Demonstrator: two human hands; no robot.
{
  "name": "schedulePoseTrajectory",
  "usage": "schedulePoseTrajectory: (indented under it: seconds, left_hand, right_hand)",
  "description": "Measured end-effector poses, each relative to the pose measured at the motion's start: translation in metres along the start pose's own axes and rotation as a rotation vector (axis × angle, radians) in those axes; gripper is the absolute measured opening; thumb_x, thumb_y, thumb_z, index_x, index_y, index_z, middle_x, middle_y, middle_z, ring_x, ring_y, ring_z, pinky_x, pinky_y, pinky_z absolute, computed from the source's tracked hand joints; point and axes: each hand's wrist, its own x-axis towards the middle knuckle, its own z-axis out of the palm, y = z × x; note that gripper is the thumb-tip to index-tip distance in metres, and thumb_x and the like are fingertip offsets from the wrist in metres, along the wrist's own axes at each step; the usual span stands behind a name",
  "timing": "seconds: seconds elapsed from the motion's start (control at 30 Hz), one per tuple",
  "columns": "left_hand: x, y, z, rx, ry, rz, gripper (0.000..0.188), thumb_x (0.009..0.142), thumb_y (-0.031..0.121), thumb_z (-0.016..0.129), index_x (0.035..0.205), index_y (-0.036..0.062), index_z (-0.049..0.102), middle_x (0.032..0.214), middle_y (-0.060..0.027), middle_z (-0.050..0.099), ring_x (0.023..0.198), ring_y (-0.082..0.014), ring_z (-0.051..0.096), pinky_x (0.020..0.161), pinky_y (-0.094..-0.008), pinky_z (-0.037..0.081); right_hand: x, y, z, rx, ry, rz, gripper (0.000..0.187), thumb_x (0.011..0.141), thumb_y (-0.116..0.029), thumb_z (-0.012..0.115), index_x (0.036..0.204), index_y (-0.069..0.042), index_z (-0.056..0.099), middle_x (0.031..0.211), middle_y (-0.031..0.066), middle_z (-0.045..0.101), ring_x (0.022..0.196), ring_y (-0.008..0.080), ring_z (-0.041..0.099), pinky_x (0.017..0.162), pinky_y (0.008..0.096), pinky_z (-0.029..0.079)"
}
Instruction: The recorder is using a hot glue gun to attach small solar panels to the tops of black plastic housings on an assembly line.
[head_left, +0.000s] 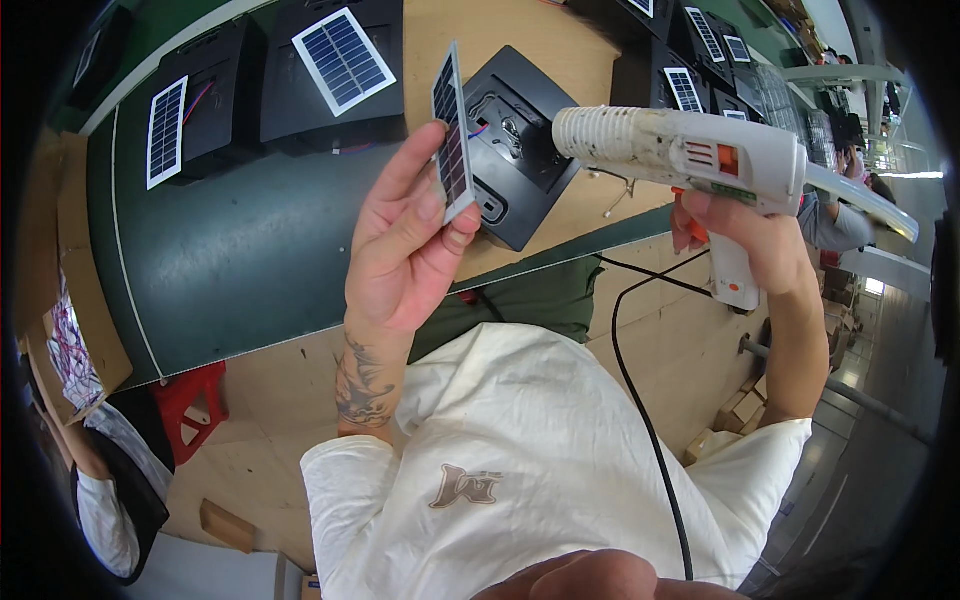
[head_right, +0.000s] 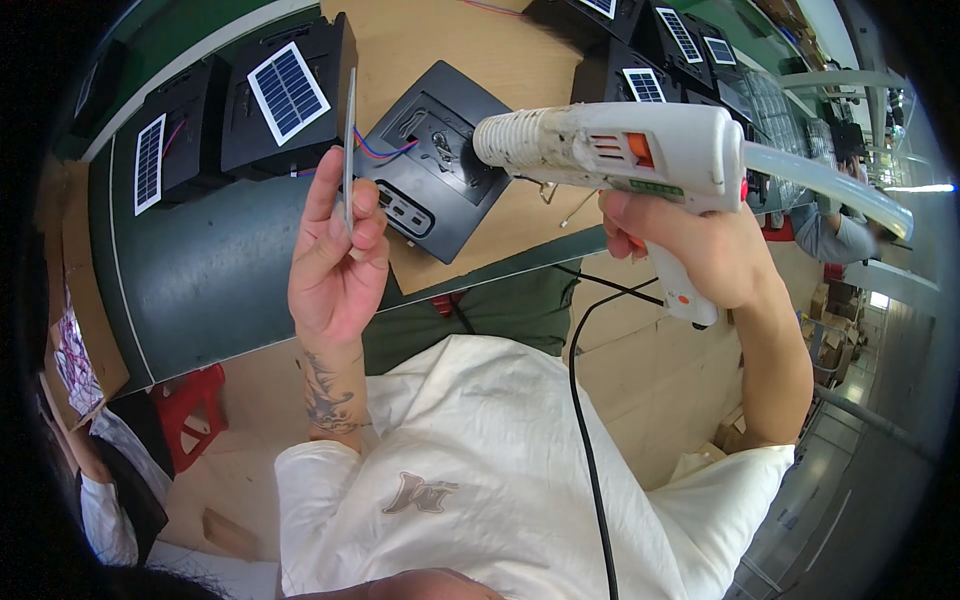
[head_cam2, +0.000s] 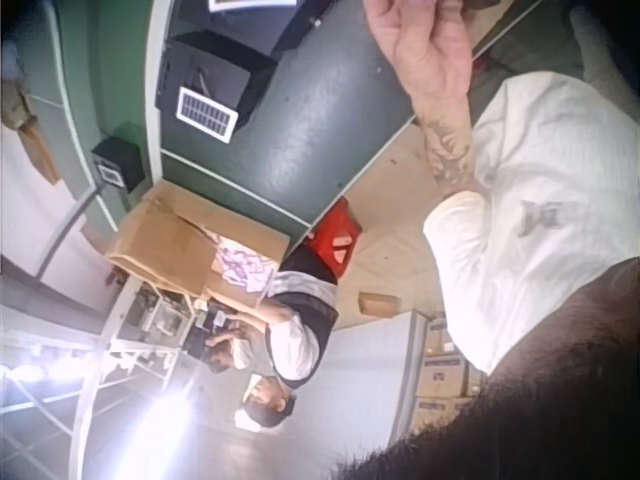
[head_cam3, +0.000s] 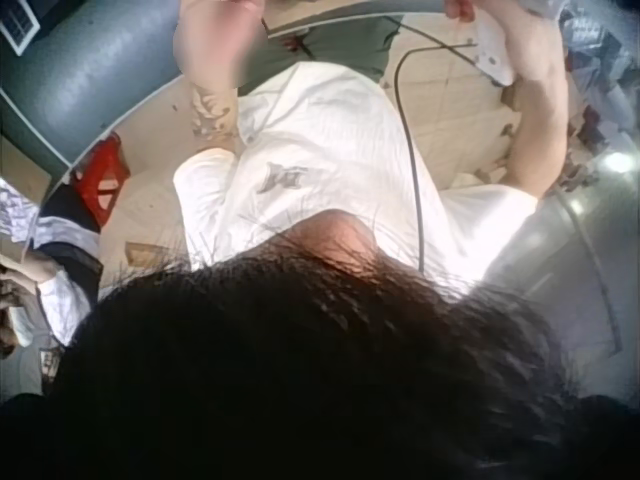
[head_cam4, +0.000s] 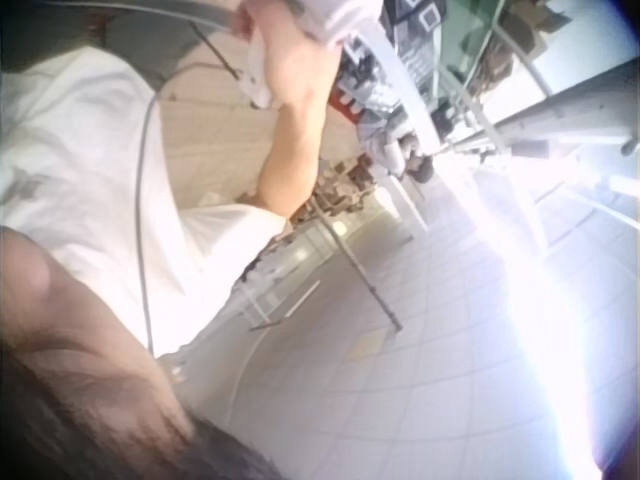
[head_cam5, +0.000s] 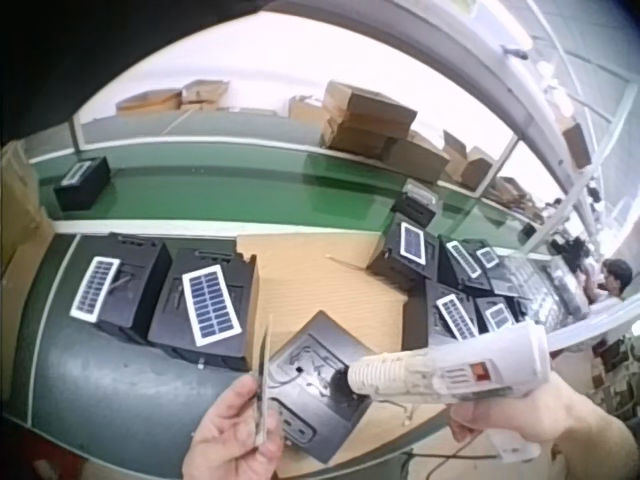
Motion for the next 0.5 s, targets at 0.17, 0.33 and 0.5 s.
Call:
schedulePoseTrajectory:
  seconds: [0.17, 0.33, 0.5]
  left_hand:
    - [0.001, -0.005, 0.001, 0.015, 0.013, 0.035, 0.052, 0.094, -0.005, 0.050, 0.144, 0.0063, 0.040, 0.111, -0.0164, 0.050, 0.089, -0.0193, 0.056, 0.077, -0.0243, 0.052]
    - [-0.001, -0.001, -0.006, 0.008, -0.023, 0.027, 0.051, 0.094, -0.003, 0.052, 0.143, 0.0045, 0.041, 0.113, -0.0158, 0.053, 0.091, -0.0193, 0.056, 0.080, -0.0263, 0.050]
    - [0.001, 0.000, -0.003, 0.066, -0.062, 0.016, 0.050, 0.093, 0.000, 0.056, 0.142, 0.0031, 0.042, 0.116, -0.0156, 0.058, 0.091, -0.0195, 0.058, 0.084, -0.0291, 0.048]
  right_hand:
    - [-0.010, 0.008, -0.010, 0.078, -0.001, -0.012, 0.029, 0.082, -0.020, 0.061, 0.099, 0.004, 0.061, 0.075, 0.0121, 0.065, 0.068, 0.0232, 0.065, 0.064, 0.0312, 0.052]
    - [-0.027, 0.057, -0.033, 0.340, -0.016, -0.253, 0.046, 0.081, -0.031, 0.063, 0.107, 0.007, 0.060, 0.090, 0.0201, 0.067, 0.085, 0.0290, 0.067, 0.072, 0.0341, 0.056]
    - [-0.008, 0.115, 0.006, 0.420, 0.252, -0.303, 0.044, 0.085, -0.028, 0.055, 0.111, 0.007, 0.059, 0.111, 0.0254, 0.063, 0.110, 0.0381, 0.061, 0.077, 0.0367, 0.058]
